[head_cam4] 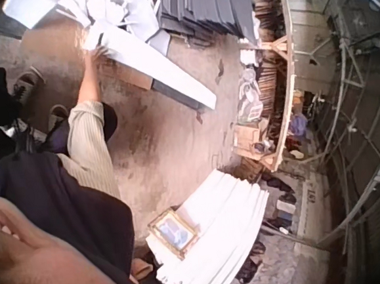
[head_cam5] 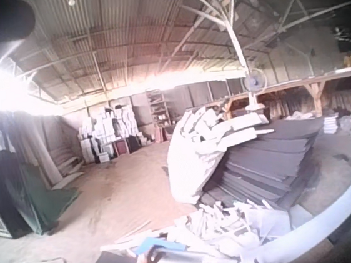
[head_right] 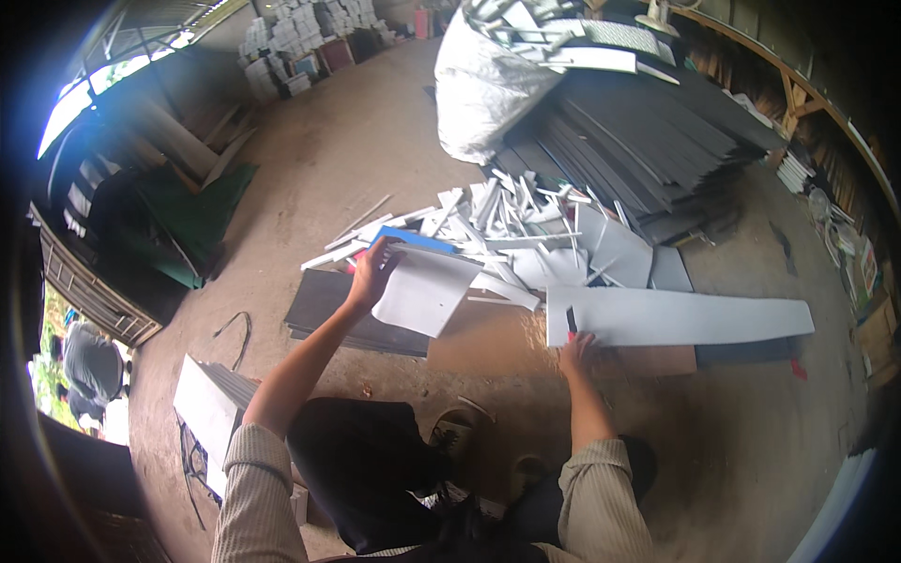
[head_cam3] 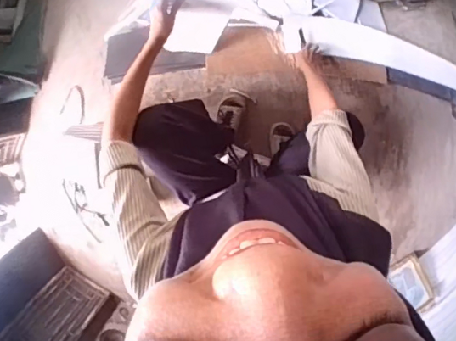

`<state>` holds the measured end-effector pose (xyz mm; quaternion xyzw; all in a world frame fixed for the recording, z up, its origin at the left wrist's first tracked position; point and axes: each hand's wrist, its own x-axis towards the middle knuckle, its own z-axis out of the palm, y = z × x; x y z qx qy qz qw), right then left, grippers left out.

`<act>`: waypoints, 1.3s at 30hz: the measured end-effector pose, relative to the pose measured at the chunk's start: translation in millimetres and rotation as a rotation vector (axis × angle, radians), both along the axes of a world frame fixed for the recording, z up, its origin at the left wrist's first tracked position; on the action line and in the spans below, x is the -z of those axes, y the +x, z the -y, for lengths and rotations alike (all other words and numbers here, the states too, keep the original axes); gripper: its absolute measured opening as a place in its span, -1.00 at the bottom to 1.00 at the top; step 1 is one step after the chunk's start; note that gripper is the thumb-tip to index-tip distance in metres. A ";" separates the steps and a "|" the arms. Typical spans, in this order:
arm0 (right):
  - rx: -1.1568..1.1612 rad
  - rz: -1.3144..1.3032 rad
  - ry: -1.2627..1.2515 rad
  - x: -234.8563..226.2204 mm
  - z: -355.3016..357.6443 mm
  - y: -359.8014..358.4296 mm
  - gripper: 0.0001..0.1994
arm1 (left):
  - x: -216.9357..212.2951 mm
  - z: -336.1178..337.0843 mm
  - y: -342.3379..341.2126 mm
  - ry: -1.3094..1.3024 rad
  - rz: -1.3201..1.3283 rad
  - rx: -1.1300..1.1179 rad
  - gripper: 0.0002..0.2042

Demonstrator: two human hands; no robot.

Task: The person sits on the floor and uses a utility knife to cut white and blue foam sheets into smaller rectangular pieces. They repeatedly align the sheets, score the edges, and separate the cut sections, stacking the finished pieces nearby.

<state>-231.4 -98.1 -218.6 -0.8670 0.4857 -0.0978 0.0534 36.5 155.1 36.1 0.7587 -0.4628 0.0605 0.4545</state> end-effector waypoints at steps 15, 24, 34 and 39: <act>-0.759 0.790 0.135 -209.7 -117.8 104.0 -0.71 | -13.4 -13.4 -18.7 0.058 0.064 0.178 -0.75; -0.005 0.846 0.744 -96.4 -87.2 76.5 -0.68 | 86.4 -88.5 76.3 0.070 -0.234 -0.242 -0.42; 0.003 0.447 0.232 -18.5 -109.6 133.0 -0.61 | 239.6 -99.2 78.1 0.180 -0.618 -0.346 -0.50; -0.324 0.662 0.810 -1.2 -84.1 256.8 -0.58 | 258.1 -30.7 109.2 -0.052 -0.786 -0.388 -0.52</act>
